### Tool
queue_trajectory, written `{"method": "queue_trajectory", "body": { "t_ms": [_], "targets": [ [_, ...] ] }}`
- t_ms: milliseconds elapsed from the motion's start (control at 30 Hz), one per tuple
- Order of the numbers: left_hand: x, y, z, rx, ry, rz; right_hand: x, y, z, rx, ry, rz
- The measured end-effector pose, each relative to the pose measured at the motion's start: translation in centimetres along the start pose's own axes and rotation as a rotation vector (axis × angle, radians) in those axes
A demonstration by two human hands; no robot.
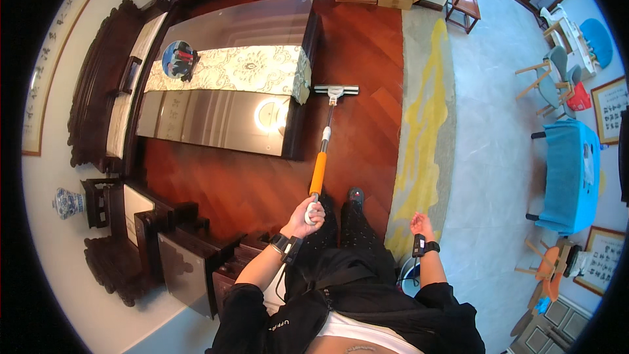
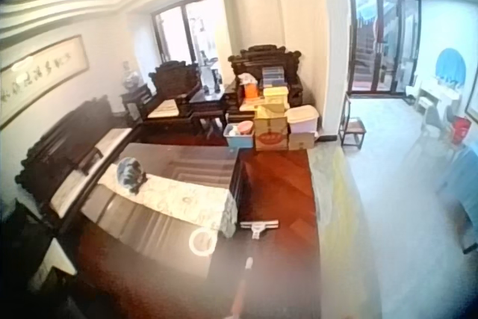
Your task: Cleaning a liquid spill on a rug and floor with a squeegee and then cleaning the bathroom floor.
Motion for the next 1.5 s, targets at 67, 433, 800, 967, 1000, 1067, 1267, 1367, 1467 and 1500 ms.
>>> {"method": "queue_trajectory", "body": {
  "t_ms": [67,433,800,967,1000,1067,1267,1367,1467,1500],
  "targets": [
    [-0.9,0.8,0.1,0.013,0.013,0.006,-0.7,-0.2,-0.4,0.006,0.016,0.002],
    [-4.7,8.1,-0.6,-0.038,0.020,-0.023,8.6,0.7,-3.3,-0.079,0.182,0.141],
    [-5.2,18.9,-0.1,-0.121,0.082,-0.138,10.0,3.0,-6.8,-0.088,0.138,0.153],
    [-6.8,18.5,-0.6,-0.129,0.011,-0.112,7.4,1.0,-7.9,-0.042,0.073,0.083],
    [-6.5,18.1,-0.2,-0.138,0.014,-0.097,7.0,0.5,-8.0,-0.031,0.056,0.060],
    [-5.5,17.2,-0.1,-0.139,-0.046,-0.086,7.2,-0.4,-7.8,-0.026,0.038,0.042],
    [-4.0,15.5,0.1,-0.113,-0.160,-0.004,16.9,-0.6,-9.6,-0.041,0.349,0.193],
    [-4.8,15.3,-0.2,-0.140,-0.053,0.053,21.0,0.2,-10.6,-0.034,0.483,0.462],
    [-6.1,15.4,-0.9,-0.092,-0.052,0.044,21.5,0.2,-13.0,0.101,0.352,0.391],
    [-6.2,15.6,-0.9,-0.085,-0.066,0.039,21.3,0.8,-13.5,0.088,0.363,0.342]
  ]
}}
Point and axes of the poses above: each hand's wrist, its own y-axis away from the middle knuckle, its own x-axis out of the palm, z = x × y, the point moved 10 cm from there along -y, towards the middle knuckle, and after that the axes turned 15 degrees about x, right-handed, at the moved point
